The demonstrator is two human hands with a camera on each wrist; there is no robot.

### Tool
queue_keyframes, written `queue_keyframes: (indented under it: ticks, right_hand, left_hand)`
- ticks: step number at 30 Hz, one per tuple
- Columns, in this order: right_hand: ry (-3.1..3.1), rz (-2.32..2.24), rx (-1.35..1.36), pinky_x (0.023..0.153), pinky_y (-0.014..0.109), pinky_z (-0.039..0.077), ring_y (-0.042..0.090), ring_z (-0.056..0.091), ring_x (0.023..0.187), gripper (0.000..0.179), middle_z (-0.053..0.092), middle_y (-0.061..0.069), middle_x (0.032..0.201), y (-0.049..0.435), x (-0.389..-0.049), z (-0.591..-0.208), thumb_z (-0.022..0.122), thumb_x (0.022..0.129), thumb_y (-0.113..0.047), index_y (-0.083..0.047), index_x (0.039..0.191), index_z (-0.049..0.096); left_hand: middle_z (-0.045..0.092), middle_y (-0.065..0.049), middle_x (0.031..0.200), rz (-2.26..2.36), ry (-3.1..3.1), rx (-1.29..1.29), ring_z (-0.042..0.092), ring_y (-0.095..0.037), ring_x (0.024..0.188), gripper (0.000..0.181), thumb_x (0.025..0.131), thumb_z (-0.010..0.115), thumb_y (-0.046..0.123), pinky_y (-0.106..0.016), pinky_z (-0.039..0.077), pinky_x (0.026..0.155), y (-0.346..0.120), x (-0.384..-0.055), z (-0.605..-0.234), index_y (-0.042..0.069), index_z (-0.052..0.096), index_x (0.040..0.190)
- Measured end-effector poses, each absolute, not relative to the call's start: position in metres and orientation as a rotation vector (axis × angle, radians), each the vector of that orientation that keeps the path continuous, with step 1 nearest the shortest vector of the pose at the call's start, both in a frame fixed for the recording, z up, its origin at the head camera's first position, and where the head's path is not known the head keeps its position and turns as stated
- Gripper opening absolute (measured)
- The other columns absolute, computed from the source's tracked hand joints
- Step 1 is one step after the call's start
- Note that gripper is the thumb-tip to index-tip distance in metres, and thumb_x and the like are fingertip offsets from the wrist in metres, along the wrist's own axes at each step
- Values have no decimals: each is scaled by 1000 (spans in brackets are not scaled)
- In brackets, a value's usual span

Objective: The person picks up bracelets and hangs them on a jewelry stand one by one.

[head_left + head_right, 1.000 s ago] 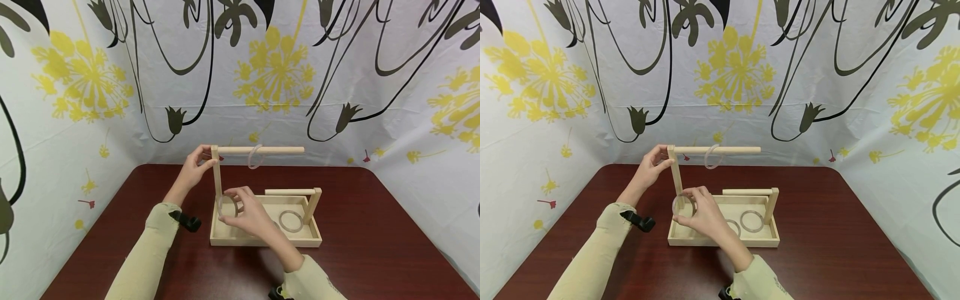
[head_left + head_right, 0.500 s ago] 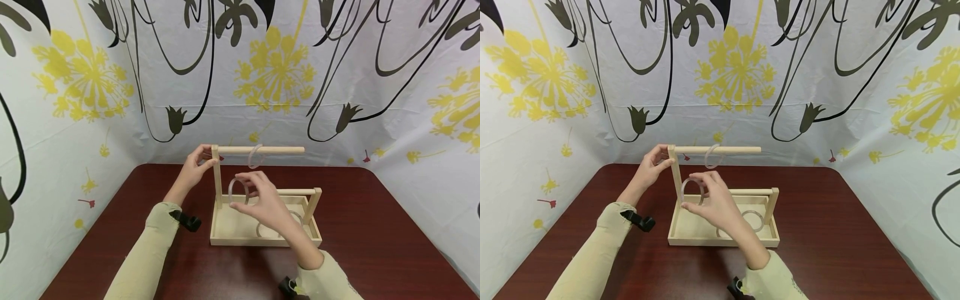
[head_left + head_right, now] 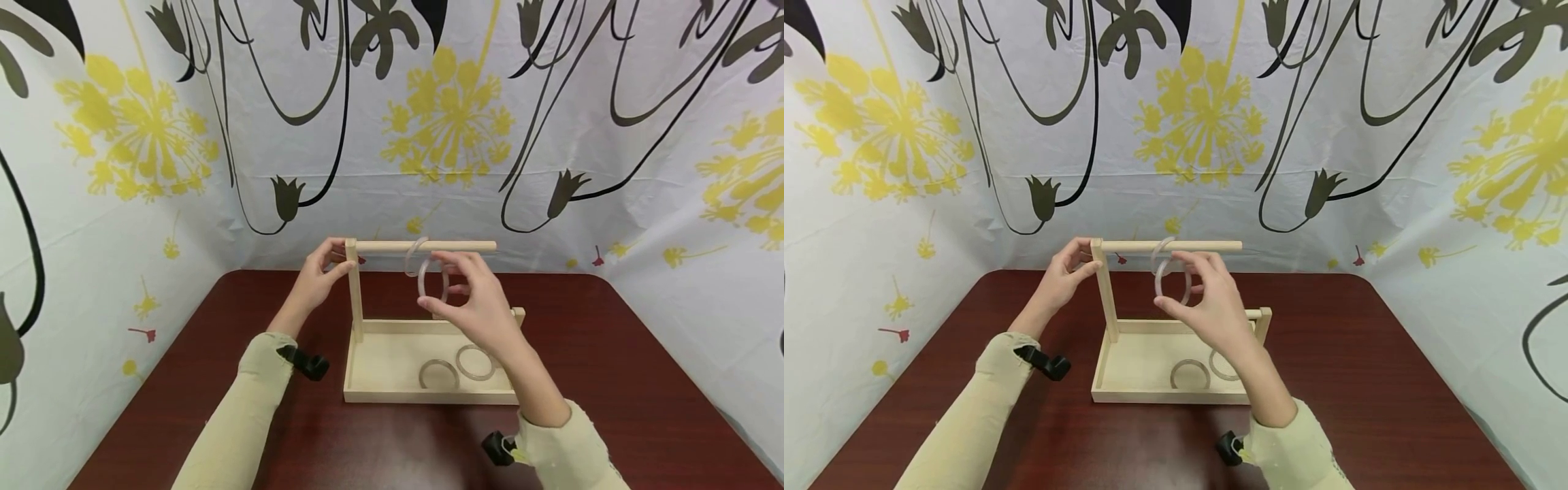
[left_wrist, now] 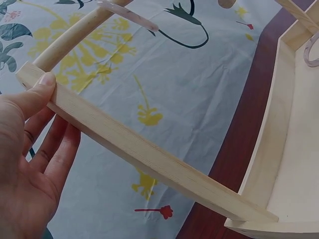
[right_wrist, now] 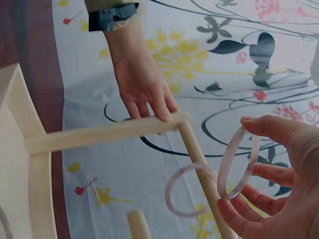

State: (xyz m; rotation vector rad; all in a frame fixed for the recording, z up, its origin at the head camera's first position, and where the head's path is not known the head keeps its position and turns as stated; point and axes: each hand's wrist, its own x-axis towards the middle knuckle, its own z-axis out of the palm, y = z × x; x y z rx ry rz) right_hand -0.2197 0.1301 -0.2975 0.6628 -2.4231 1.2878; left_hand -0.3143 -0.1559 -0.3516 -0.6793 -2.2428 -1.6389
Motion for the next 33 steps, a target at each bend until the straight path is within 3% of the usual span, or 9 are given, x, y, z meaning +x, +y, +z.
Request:
queue_keyframes:
  ticks: [13,17,33]
  right_hand:
    - [-2339,1177,538,91,45,56,30,57,123,65,50,13,134,161,-239,-289,84,81,-17,-13,139,56]
    - [-2326,1149,488,90,47,56,31,55,123,66,49,15,135,168,-243,-288,84,81,-16,-11,140,56]
    - [-2328,1157,364,97,54,51,35,48,124,64,44,22,137,185,-268,-298,80,85,-15,-8,142,53]
  left_hand:
    - [60,-19,117,-1658,-2233,-677,59,-10,104,35,98,61,7,-33,50,90,-156,-316,-352,2,53,132]
    - [59,-21,117,-1662,-2225,-683,60,-10,103,34,98,62,6,-27,50,88,-155,-317,-351,1,53,131]
    - [58,-20,119,-1666,-2241,-668,60,-19,104,35,98,62,7,-25,50,86,-155,-314,-353,2,53,131]
